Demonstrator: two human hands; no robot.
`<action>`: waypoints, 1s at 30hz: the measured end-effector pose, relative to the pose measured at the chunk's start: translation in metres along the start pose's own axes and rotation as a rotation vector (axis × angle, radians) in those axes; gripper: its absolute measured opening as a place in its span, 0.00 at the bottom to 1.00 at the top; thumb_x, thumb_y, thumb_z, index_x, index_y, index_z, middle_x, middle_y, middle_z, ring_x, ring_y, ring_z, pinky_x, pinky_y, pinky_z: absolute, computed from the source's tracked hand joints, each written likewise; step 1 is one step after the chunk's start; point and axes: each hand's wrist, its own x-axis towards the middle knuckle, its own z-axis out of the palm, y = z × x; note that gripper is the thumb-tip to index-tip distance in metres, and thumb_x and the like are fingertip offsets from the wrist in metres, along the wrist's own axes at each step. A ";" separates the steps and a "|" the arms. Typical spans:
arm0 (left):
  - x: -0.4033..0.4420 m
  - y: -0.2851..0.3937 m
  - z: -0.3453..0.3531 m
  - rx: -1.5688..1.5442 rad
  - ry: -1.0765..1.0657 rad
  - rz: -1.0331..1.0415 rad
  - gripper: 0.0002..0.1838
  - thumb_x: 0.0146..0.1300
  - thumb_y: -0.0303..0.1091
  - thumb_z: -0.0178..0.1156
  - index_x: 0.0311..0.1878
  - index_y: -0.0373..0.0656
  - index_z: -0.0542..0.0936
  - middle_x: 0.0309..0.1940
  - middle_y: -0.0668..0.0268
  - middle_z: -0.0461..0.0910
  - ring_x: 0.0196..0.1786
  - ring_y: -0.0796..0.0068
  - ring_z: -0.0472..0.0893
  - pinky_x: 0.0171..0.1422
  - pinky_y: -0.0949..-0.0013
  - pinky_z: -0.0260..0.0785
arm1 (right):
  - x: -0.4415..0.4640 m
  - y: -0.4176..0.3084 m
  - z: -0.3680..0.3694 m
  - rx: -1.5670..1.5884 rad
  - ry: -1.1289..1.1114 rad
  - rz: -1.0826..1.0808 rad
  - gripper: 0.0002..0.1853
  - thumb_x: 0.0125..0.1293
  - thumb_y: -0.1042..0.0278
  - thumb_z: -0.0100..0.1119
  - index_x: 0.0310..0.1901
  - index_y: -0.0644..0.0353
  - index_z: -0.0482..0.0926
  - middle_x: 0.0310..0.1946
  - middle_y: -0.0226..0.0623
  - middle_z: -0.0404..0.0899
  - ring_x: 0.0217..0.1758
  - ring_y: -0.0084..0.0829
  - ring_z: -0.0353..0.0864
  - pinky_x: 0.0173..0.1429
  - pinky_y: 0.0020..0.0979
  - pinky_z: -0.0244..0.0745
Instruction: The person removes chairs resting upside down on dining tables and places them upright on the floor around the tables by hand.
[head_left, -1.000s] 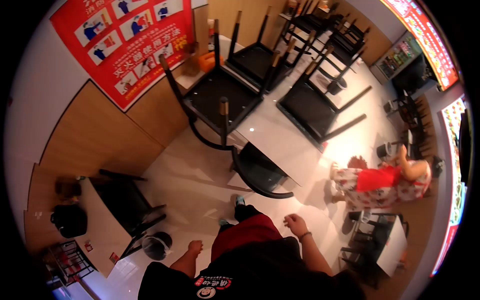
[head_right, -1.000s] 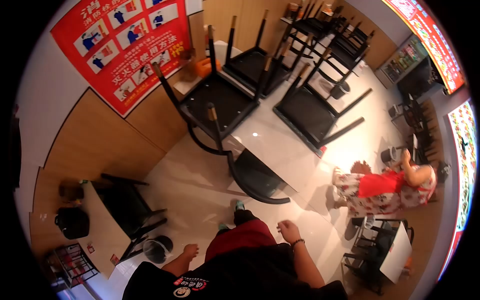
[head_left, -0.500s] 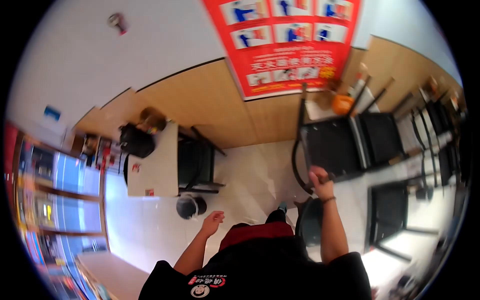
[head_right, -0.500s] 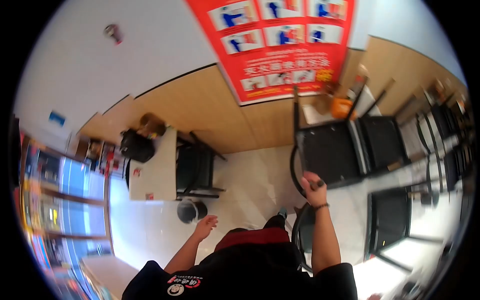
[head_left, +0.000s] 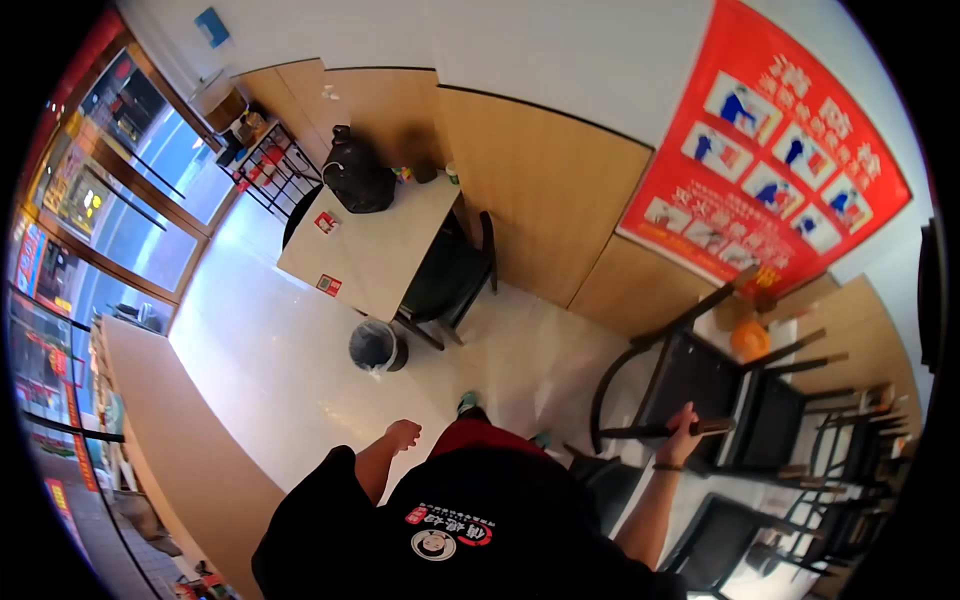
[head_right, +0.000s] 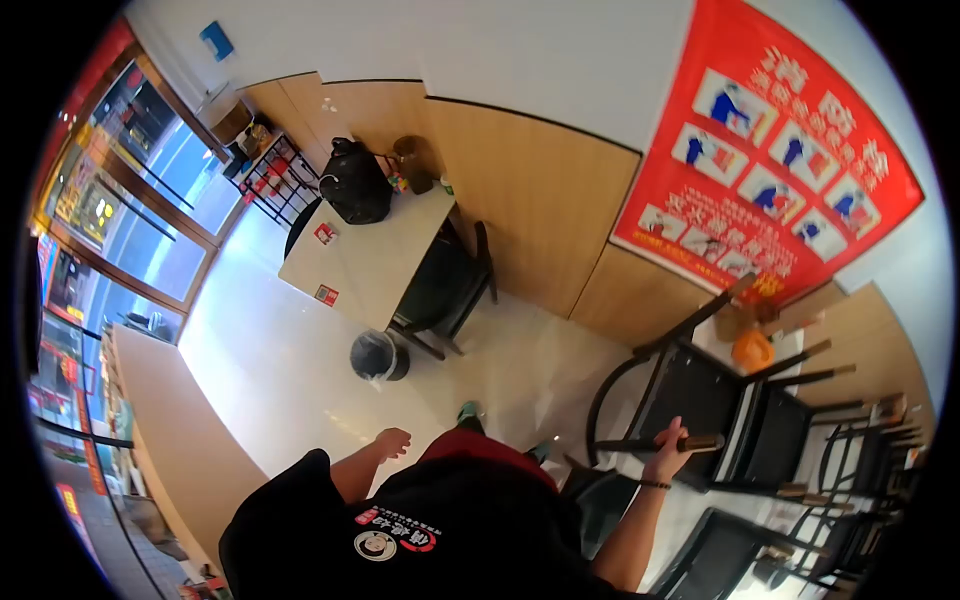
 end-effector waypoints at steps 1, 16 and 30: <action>0.018 0.005 -0.011 -0.019 0.009 0.032 0.03 0.65 0.28 0.55 0.41 0.43 0.77 0.34 0.68 0.84 0.37 0.72 0.86 0.34 0.64 0.79 | 0.001 -0.003 0.014 0.076 0.020 0.040 0.25 0.73 0.58 0.59 0.17 0.53 0.66 0.14 0.26 0.64 0.19 0.21 0.60 0.30 0.27 0.57; 0.021 0.082 -0.039 -0.788 0.505 0.031 0.15 0.63 0.41 0.63 0.48 0.43 0.84 0.36 0.64 0.86 0.36 0.73 0.84 0.43 0.68 0.78 | -0.020 -0.142 0.173 0.311 -0.034 0.146 0.25 0.75 0.52 0.55 0.19 0.52 0.65 0.15 0.27 0.60 0.21 0.26 0.63 0.34 0.32 0.66; -0.028 0.090 -0.023 -0.526 0.958 0.211 0.33 0.57 0.37 0.70 0.65 0.46 0.70 0.45 0.55 0.83 0.45 0.55 0.85 0.53 0.57 0.76 | -0.052 -0.214 0.193 0.622 -0.231 0.387 0.26 0.74 0.46 0.56 0.22 0.48 0.59 0.15 0.20 0.49 0.18 0.21 0.50 0.32 0.27 0.63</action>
